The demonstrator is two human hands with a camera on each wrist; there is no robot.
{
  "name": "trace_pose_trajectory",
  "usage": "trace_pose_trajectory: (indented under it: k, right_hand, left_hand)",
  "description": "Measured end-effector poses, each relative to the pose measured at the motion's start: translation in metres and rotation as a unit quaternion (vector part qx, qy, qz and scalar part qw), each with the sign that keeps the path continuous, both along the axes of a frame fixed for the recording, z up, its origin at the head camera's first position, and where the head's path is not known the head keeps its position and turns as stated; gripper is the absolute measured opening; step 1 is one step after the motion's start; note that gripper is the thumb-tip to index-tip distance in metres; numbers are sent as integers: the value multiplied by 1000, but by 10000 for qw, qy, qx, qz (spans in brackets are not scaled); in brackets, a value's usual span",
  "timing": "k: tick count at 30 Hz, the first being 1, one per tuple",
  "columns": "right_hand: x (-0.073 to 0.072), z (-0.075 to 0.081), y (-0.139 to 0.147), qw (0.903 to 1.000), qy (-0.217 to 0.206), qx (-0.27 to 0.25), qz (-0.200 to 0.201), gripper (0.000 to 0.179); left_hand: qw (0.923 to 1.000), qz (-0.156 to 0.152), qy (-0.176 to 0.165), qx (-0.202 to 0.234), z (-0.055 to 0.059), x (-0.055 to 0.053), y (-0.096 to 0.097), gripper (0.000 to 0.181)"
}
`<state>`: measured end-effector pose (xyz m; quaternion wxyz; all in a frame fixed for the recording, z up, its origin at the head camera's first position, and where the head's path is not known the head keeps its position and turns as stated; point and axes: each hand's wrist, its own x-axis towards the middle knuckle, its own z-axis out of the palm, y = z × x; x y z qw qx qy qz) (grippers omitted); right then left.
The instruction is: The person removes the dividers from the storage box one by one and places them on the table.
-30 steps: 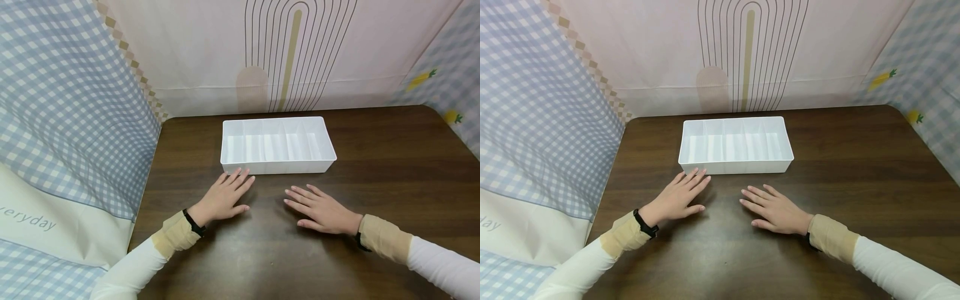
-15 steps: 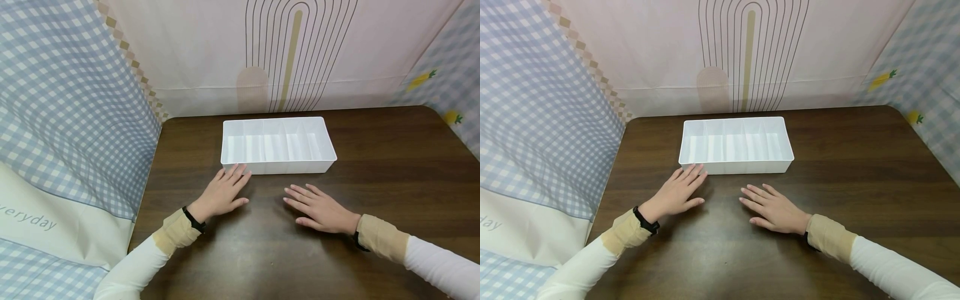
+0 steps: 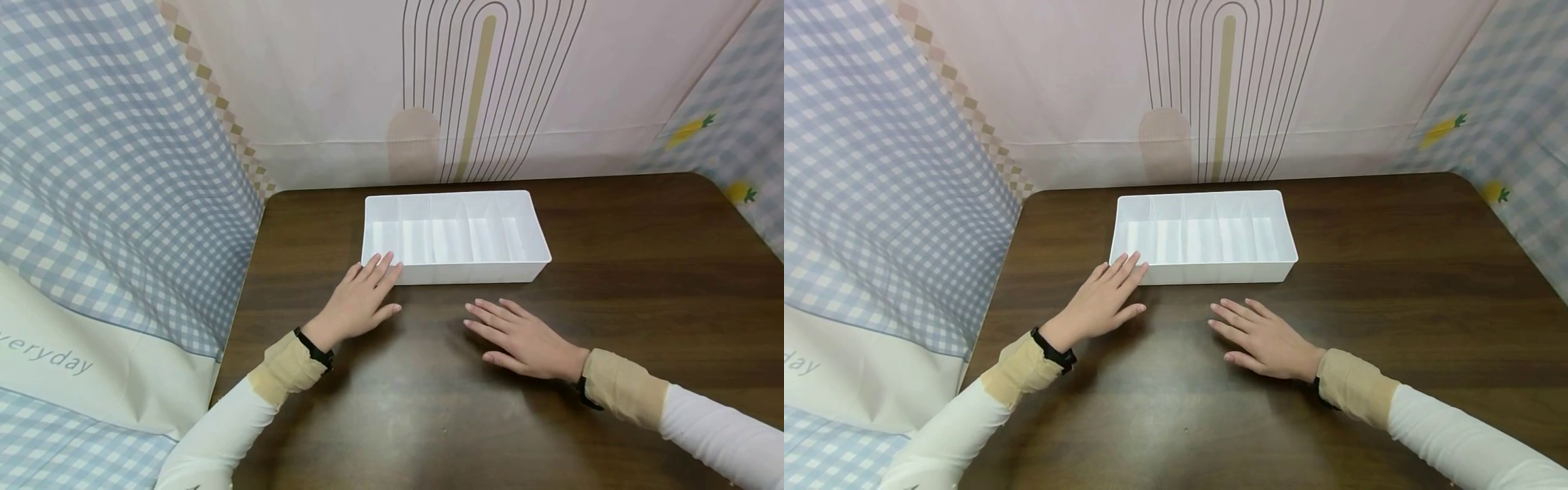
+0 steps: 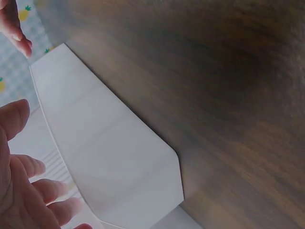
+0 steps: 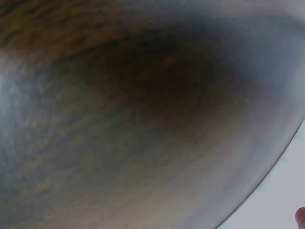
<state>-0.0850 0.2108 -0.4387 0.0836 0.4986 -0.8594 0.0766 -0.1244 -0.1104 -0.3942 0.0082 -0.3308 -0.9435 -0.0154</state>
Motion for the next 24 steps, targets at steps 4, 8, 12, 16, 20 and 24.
trace_pose_trajectory:
  k: [4,8,12,16,20,24]
  right_hand:
    - [0,1,1,10000,24,-6,-21,55]
    - [-1,1,1,10000,61,-11,-45,55]
    - [-1,1,1,10000,65,-22,-67,55]
    - [-1,2,2,9999,-12,3,-100,56]
    - [-1,3,1,9999,-69,38,-142,56]
    - [-1,4,0,9999,-59,8,-149,56]
  left_hand:
    - [9998,133,-152,21,1,-5,-2,65]
    - [9992,271,-289,75,0,-10,-4,65]
    - [9983,406,-400,141,0,-14,-6,64]
    - [9972,513,-513,155,0,-18,-7,64]
    - [9960,605,-645,139,0,-22,-7,65]
    - [9940,683,-815,272,-2,-27,-7,65]
